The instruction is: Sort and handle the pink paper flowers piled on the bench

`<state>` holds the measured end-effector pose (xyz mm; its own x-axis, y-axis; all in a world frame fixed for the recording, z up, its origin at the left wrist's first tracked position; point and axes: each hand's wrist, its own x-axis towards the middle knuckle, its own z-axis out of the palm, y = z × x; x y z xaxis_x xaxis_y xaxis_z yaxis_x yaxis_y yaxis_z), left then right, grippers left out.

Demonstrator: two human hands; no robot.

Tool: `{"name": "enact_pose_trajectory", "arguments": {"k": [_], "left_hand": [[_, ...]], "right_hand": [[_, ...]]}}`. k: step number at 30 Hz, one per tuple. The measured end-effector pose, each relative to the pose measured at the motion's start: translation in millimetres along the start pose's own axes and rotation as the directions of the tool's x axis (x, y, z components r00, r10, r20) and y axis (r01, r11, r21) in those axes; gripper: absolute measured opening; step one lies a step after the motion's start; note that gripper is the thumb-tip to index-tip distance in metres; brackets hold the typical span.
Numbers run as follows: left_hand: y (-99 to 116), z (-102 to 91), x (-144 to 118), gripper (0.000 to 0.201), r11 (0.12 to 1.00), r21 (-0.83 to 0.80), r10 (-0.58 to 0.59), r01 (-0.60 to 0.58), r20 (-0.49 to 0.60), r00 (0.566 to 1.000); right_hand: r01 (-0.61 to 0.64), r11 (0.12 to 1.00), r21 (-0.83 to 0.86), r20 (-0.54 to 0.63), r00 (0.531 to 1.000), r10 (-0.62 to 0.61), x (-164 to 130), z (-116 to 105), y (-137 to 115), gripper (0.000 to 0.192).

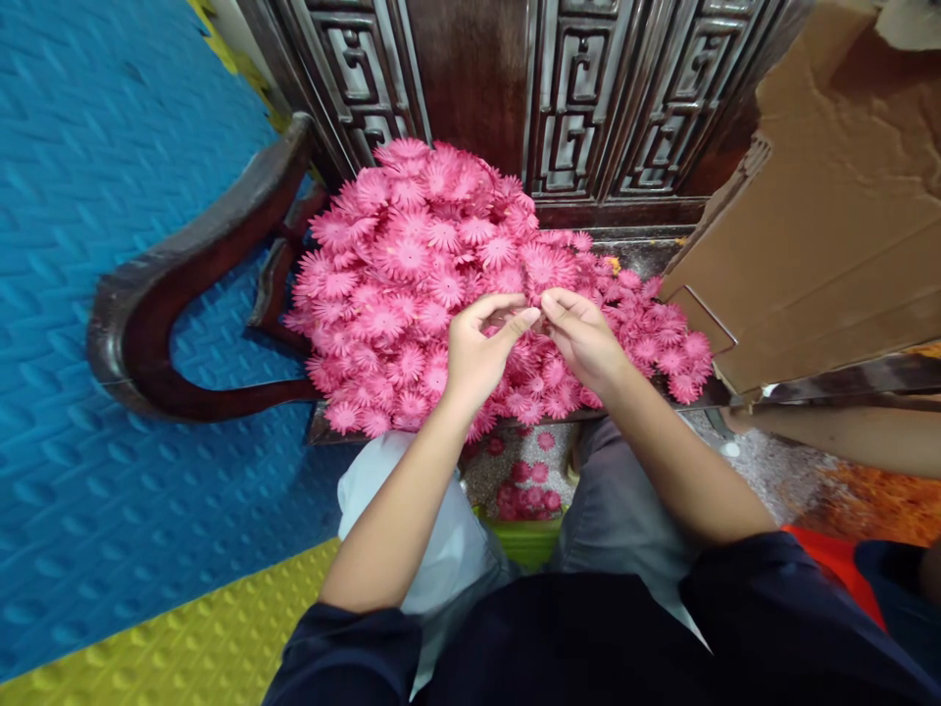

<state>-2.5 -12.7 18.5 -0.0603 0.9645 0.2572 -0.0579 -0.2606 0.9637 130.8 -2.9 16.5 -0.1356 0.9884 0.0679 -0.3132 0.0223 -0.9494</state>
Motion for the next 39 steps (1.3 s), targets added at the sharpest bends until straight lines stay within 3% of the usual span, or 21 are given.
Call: {"name": "enact_pose_trajectory", "arguments": {"k": [7, 12, 18, 24, 29, 39], "left_hand": [[1.6, 0.8, -0.6, 0.011, 0.998, -0.068, -0.008, 0.009, 0.004, 1.0], [3.4, 2.1, 0.8, 0.003, 0.987, -0.124, -0.114, 0.106, -0.061, 0.992], [4.6, 1.6, 3.7, 0.005, 0.979, -0.131, -0.168, 0.158, -0.064, 0.984], [4.7, -1.8, 3.5, 0.009, 0.992, -0.089, -0.088, 0.086, -0.017, 0.996], [4.2, -2.4, 2.7, 0.02, 0.996, -0.063, -0.058, 0.058, 0.006, 0.998], [0.5, -2.0, 3.4, 0.007, 0.999, -0.017, -0.049, 0.048, -0.085, 0.995]], "right_hand": [[0.048, 0.997, -0.057, -0.001, 0.999, -0.048, -0.7, -1.1, -2.4, 0.032], [0.028, 0.999, -0.022, -0.041, 0.999, -0.029, -2.2, 1.1, -3.2, 0.034], [0.017, 1.0, -0.001, 0.006, 1.0, -0.017, -2.0, 1.5, 0.0, 0.034], [-0.023, 0.998, 0.057, 0.011, 1.0, 0.023, -0.3, 0.8, 3.9, 0.035], [0.026, 1.0, 0.007, -0.049, 0.998, -0.026, -1.9, 3.5, 1.3, 0.036], [0.115, 0.983, -0.14, -0.104, 0.986, -0.13, -3.3, 3.0, 0.5, 0.032]]}}
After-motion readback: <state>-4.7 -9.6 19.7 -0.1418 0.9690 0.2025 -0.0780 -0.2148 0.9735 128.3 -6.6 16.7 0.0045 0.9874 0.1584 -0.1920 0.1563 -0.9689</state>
